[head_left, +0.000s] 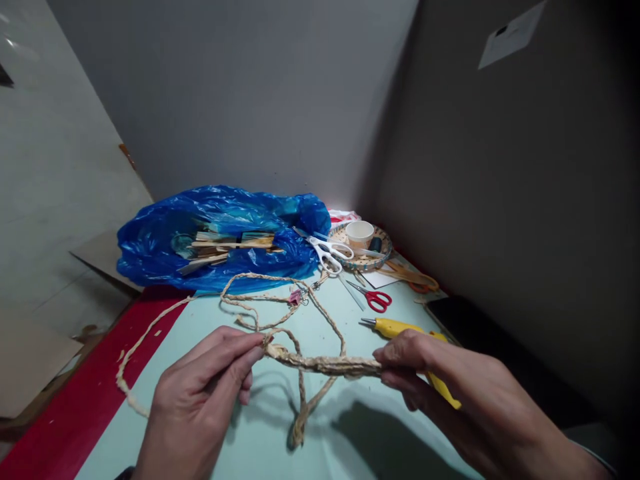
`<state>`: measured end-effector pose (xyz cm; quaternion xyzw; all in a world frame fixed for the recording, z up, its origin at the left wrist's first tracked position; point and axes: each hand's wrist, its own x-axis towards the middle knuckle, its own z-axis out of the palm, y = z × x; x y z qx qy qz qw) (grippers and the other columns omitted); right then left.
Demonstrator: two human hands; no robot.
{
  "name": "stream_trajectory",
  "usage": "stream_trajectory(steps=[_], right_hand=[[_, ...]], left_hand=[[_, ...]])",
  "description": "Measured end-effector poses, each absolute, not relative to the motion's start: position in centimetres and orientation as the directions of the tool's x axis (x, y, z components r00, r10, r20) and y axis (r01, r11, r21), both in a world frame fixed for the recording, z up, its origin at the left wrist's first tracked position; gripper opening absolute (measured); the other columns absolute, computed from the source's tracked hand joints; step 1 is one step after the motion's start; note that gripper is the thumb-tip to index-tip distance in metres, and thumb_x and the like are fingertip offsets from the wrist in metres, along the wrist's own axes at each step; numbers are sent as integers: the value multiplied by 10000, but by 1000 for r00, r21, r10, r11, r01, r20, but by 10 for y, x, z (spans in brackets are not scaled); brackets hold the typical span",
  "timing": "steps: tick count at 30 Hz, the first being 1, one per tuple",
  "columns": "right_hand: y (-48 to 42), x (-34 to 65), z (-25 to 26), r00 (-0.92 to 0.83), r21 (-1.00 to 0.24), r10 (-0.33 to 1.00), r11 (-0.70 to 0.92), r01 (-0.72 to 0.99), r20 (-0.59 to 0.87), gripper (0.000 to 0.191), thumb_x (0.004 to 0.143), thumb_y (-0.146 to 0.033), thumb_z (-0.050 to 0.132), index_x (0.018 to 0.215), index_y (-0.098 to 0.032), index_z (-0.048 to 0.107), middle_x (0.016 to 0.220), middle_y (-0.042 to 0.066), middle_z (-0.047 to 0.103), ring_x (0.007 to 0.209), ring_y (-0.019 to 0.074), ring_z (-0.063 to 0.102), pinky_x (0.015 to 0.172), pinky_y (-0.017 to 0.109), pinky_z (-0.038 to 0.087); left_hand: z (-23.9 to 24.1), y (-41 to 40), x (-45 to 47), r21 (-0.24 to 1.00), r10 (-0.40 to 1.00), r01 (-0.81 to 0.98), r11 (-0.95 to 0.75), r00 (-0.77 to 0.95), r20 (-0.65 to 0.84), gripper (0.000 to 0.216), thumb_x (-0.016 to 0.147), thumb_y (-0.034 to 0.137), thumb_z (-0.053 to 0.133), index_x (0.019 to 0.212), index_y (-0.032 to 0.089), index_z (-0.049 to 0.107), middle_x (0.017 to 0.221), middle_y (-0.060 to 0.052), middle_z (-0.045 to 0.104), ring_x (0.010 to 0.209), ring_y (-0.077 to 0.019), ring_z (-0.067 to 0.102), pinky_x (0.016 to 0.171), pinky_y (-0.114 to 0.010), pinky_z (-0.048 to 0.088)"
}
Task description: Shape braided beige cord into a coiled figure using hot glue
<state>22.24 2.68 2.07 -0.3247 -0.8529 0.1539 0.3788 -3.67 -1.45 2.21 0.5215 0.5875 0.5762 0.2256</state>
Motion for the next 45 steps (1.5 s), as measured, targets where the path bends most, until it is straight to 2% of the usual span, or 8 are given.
stream_trajectory(steps=[8,13,19,28,35,39,43,45], right_hand=[[21,227,27,-564,-624,740,645,441,367,90,1043,-258,515,966,-261,561,718,-51,572,581,91,553,572,198,435],[14,228,19,-532,-730,805,526,436,262,95,1057,-275,501,986,-258,561,744,-55,610,619,84,590,618,206,448],[5,234,3,-503,-770,816,507,388,283,54,1036,-244,543,1046,-292,567,739,-69,655,608,84,635,594,193,484],[-10,222,-2,-352,-984,935,92,149,34,239,987,-410,587,835,-227,592,675,-32,618,503,125,699,462,190,524],[-26,217,-10,-278,-967,955,158,198,100,174,1005,-358,557,879,-246,601,596,-29,691,492,114,673,488,164,525],[-38,213,-13,-248,-946,965,159,281,89,159,999,-363,558,894,-257,612,624,-34,720,491,106,670,499,152,529],[-48,207,-19,-98,-959,988,143,245,122,163,969,-384,591,862,-267,631,585,-55,694,446,94,632,496,144,534],[-53,204,-23,-41,-962,988,154,227,149,136,949,-376,620,865,-273,650,592,-56,691,435,92,623,484,141,532]], left_hand=[[17,-17,-41,859,891,444,-254,-238,387,149,814,292,737,879,339,863,903,-50,724,747,-202,656,595,-224,513],[17,-18,-43,943,967,302,-143,-159,198,192,830,344,704,950,408,840,707,29,592,481,-85,518,451,-196,410],[13,-14,-50,981,994,194,22,-113,0,130,809,345,715,819,335,844,895,26,642,408,-25,515,448,-190,421],[11,-18,-45,914,996,400,-72,70,48,215,884,367,616,882,366,831,619,51,621,413,-85,528,447,-202,434],[14,-26,-42,821,987,555,-133,149,58,300,962,401,499,913,385,794,506,64,592,565,-144,619,614,-189,497],[12,-27,-52,770,975,605,-204,194,106,309,971,394,477,1017,414,783,561,72,665,563,-151,638,561,-184,512],[4,-32,-70,714,952,646,-270,292,95,373,981,339,447,1212,452,717,486,112,667,669,-165,727,999,-262,503],[-1,-39,-77,675,963,689,-264,225,148,370,961,353,467,1204,443,730,659,85,774,873,-205,762,1110,-343,433]])
